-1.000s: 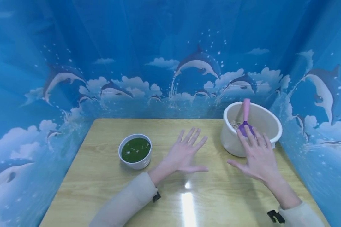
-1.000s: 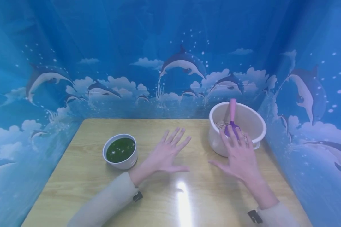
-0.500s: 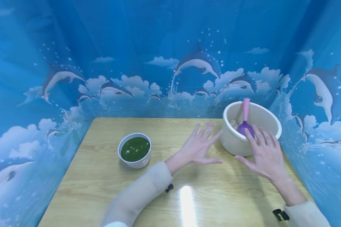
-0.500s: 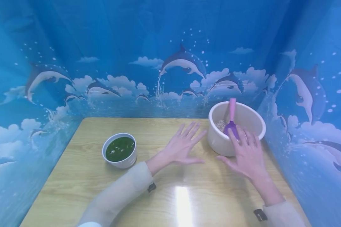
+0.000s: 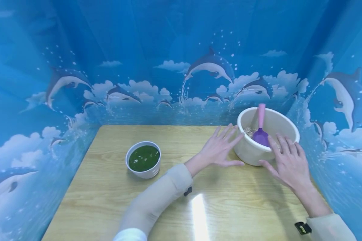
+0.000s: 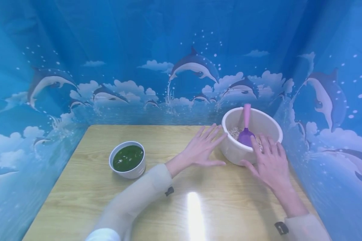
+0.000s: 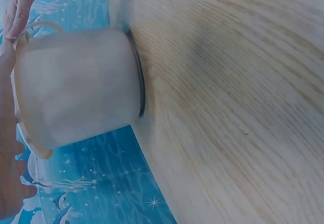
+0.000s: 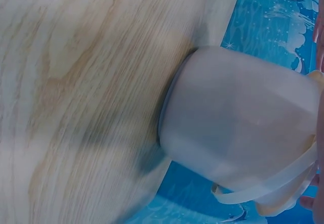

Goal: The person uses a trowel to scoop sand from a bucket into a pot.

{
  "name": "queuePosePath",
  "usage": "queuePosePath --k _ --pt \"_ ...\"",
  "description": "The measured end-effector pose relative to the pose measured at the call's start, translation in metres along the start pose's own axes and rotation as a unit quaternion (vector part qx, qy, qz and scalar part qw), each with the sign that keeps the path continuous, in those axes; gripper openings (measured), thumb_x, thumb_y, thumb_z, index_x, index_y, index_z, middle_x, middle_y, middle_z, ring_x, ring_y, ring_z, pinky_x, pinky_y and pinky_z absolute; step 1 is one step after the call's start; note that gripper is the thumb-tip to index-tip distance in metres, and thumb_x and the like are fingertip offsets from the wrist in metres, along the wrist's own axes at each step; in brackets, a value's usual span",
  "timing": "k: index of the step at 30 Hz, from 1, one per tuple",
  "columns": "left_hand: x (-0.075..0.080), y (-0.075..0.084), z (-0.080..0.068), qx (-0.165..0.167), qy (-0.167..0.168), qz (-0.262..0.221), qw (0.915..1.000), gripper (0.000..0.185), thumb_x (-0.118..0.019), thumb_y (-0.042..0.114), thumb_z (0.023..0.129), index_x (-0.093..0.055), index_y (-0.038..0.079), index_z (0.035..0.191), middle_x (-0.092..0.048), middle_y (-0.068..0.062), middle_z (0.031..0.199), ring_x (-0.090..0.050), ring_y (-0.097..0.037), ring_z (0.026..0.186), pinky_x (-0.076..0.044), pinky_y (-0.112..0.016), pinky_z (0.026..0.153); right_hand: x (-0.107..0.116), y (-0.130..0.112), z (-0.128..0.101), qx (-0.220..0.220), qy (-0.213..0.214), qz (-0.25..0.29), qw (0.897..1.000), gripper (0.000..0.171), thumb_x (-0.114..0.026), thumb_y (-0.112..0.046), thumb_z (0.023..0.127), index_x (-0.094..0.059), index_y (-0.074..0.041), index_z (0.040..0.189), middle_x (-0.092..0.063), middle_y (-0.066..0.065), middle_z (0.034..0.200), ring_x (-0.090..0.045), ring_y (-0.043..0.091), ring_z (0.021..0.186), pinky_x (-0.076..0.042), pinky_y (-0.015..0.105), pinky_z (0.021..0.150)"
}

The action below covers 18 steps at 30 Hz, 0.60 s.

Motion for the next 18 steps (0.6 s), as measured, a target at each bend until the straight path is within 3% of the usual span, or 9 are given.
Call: queuePosePath --k 10,18 --pt "-0.003 0.0 0.021 0.006 -0.006 0.016 0.9998 0.114 -0.037 0.092 0.09 0.002 0.024 0.171 -0.009 -0.011 0.18 -0.009 -0.033 0.168 -0.013 -0.057 0.137 -0.003 0.009 -0.003 -0.013 -0.015 -0.009 1.0 0.102 -0.006 -0.083 0.099 -0.043 -0.009 0.159 -0.046 0.032 0.157 -0.046 0.053 0.141 -0.043 0.072 0.111" --pt "0.0 0.0 0.034 0.002 -0.009 0.026 0.9996 0.11 -0.035 0.092 0.091 -0.009 0.023 0.172 -0.011 -0.012 0.18 -0.009 -0.032 0.168 -0.014 -0.056 0.137 -0.005 0.009 -0.004 -0.009 -0.037 -0.009 0.999 0.101 -0.006 -0.082 0.1 -0.037 -0.011 0.163 -0.042 0.03 0.163 -0.043 0.052 0.146 -0.038 0.073 0.118"
Point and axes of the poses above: each hand's wrist, its own z-axis towards the middle knuckle, its own x-axis out of the back of the hand, y = z × x, the point moved 5 cm from there along z, towards the middle knuckle
